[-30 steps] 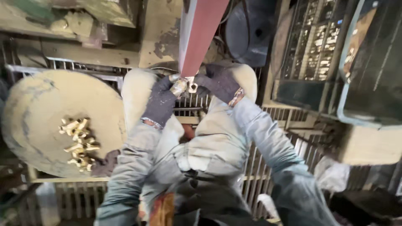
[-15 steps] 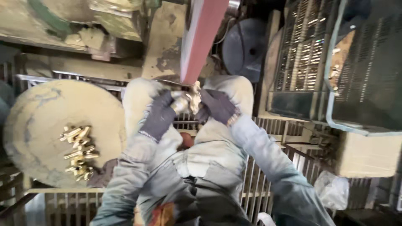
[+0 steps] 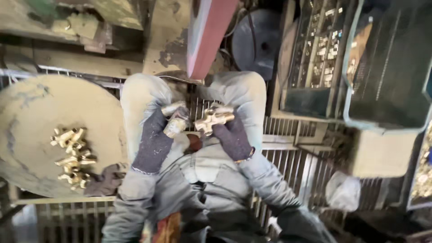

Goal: The person sits on the floor and uses a belt sander to grind and smooth the surfaces of small brass-colored metal parts. They hold the parts with gloved hands, rotating them against the moving belt to treat different sides, and periodically inspect the finished surfaces.

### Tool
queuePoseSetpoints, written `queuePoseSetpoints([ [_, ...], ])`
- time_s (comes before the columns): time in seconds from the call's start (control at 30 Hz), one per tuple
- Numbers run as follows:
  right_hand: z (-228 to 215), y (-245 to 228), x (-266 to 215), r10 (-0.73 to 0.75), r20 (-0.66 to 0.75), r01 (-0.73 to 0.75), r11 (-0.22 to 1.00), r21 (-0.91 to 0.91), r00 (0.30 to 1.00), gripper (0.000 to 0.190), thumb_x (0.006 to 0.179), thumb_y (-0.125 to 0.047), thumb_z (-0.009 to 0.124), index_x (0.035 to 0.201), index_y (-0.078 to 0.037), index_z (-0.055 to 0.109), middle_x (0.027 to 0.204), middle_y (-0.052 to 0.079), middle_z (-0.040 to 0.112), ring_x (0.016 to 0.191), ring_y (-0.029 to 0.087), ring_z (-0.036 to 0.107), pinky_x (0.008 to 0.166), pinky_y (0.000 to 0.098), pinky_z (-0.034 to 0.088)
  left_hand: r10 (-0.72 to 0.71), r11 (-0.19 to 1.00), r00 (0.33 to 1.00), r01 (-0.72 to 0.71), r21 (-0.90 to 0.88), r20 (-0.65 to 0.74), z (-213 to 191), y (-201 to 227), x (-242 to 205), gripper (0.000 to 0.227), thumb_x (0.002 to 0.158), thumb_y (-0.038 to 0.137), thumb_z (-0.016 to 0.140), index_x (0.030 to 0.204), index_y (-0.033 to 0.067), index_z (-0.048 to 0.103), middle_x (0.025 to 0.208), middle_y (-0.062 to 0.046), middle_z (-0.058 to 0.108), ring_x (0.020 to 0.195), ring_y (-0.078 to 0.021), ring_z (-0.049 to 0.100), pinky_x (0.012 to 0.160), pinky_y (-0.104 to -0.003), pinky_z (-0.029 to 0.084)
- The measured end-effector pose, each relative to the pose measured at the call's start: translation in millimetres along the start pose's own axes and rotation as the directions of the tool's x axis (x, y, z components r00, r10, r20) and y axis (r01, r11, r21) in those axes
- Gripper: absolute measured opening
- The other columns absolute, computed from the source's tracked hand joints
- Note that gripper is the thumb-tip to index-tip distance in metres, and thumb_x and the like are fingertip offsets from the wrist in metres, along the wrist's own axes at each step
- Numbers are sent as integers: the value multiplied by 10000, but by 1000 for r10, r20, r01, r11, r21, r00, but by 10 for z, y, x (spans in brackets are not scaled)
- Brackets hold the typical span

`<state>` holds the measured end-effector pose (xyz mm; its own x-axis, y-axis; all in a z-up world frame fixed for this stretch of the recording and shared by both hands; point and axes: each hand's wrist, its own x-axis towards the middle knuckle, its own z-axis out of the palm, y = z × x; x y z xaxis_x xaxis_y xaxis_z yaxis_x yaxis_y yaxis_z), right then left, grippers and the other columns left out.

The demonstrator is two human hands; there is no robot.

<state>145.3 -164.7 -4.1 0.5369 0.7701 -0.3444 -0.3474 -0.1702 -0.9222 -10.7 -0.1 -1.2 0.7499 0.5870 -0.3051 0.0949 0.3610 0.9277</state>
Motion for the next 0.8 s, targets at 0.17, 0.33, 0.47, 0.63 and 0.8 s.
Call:
queuePoseSetpoints([
  [0.17,-125,63,-21,-89,-158,98,994,46,983,428,924,-41,651,1329,43,540,1139,110,684,994,188,674,855,345,578,-35,844,994,84,-529,101,134,47,-9,418,1006,99,633,1404,17,538,1051,-30,610,904,-116,568,765,-256,486],
  [0.33,118,130,-73,-203,-210,138,948,-285,956,390,970,-61,685,1323,48,558,1271,110,686,1140,196,676,996,342,550,-180,972,980,191,-138,85,181,176,-135,488,1012,31,639,1483,-28,526,1076,-109,603,883,-173,512,745,-294,436],
  [0.47,146,94,-108,-141,-181,121,986,-115,973,554,828,-78,789,1320,17,551,1164,111,697,1038,193,697,907,347,594,1,950,1000,0,-314,5,191,260,-101,688,911,5,615,1540,47,341,1196,-63,630,1014,-114,600,851,-269,525],
  [0.63,6,65,-38,-416,1,340,741,-580,909,497,866,-94,804,1319,-25,611,1219,125,721,1102,218,720,969,361,579,-38,993,998,44,-110,55,132,141,-66,495,943,33,647,1417,12,506,1105,-44,662,964,-106,608,833,-270,530],
  [0.8,-32,130,-17,-462,91,411,663,-626,882,554,814,-136,860,1291,-40,594,1198,118,710,1111,241,696,970,381,572,-62,998,992,64,-12,114,39,58,-33,309,955,55,673,1257,-5,684,1052,-23,681,953,-95,598,838,-252,507],
])
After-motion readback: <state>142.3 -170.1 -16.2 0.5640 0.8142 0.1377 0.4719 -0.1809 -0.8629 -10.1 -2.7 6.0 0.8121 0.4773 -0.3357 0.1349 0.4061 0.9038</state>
